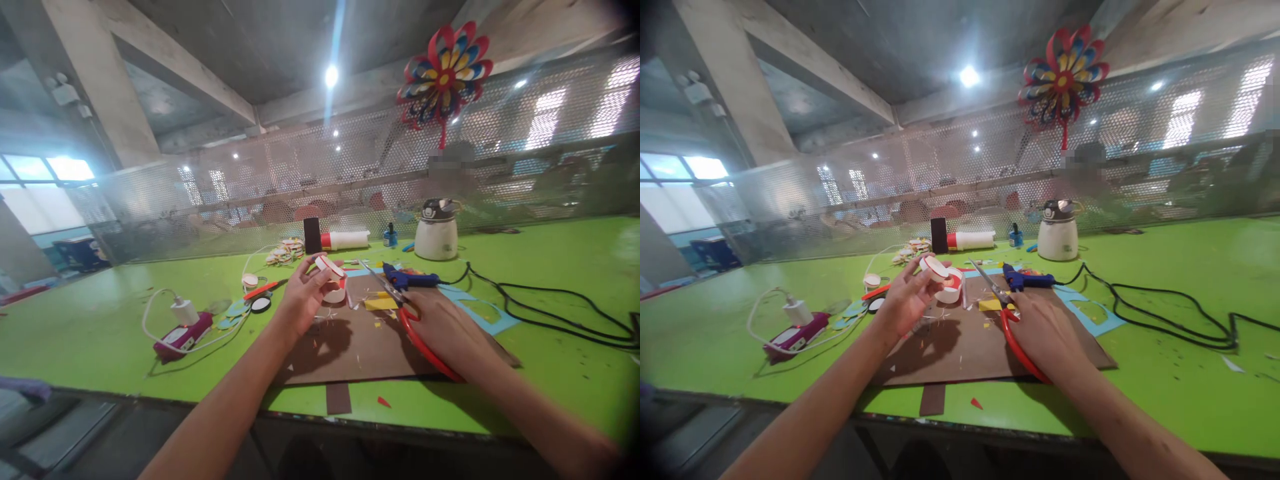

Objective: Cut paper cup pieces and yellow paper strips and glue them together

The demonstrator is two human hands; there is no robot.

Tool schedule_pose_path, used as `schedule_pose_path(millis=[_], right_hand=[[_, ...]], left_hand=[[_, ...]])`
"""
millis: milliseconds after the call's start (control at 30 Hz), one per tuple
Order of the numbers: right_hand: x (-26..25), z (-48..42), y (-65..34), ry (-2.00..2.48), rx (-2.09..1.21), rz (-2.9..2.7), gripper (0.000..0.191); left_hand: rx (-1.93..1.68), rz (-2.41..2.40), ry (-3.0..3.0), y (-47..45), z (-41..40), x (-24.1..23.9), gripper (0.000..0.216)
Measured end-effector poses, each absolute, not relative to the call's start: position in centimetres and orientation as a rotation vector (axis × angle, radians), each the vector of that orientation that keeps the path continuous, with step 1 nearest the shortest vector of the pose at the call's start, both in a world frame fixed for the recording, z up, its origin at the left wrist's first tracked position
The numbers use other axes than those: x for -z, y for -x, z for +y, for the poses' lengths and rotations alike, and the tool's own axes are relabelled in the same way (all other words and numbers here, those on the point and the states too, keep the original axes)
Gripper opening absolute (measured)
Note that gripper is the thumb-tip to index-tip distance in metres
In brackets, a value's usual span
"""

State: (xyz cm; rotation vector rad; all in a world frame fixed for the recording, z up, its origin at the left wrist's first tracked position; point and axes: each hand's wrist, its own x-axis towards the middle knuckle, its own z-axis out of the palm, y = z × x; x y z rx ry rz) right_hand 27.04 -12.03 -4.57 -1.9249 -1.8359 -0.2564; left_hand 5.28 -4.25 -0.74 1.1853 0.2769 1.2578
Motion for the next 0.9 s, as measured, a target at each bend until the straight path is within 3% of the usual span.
schedule_pose_path(millis=[267, 900], right_hand=[[5.0, -11.6, -27.6, 2.013, 0.246, -1.864, 0.035], [4.8, -12.2, -27.8, 2.104, 0.34, -1.875, 0.039]], left_hand=[[-1.167, 0.235, -1.049, -4.4, -3.4, 0.5, 0.026], [-1.101, 0.187, -0.753, -3.1, -2.0, -0.2, 0.028]])
